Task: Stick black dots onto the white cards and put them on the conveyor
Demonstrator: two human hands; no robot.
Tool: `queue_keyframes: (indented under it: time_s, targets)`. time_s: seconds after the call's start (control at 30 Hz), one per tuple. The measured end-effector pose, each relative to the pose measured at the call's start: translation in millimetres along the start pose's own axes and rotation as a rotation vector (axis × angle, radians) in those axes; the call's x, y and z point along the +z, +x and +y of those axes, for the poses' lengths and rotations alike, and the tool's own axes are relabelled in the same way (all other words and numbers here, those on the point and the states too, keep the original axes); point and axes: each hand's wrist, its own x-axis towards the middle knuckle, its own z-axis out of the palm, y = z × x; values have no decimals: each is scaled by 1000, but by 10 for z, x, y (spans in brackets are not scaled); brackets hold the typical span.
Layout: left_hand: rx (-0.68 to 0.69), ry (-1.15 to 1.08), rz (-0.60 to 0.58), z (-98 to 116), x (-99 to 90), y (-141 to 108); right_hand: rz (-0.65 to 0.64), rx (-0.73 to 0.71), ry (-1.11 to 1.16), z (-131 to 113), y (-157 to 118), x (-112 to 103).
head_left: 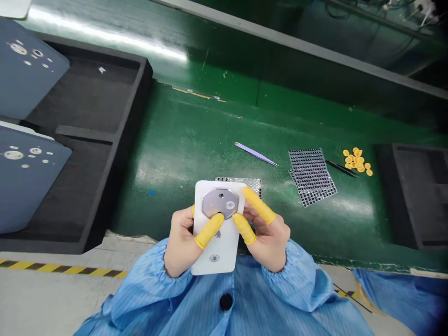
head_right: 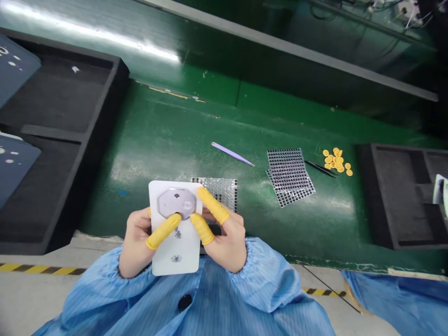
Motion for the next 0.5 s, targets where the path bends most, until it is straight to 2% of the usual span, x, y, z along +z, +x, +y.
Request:
queue_keyframes:
  time_s: [0.2, 0.37, 0.5]
  targets:
    - [157, 41, -89, -7, -37, -4, -41, -46, -38, -21, 1, -19]
    - [139, 142, -57, -38, -36, -9, -9, 4, -110, 31, -16, -43]
    - [151, 282, -87, -7, -68, 21, -1, 6, -114, 54, -9, -55]
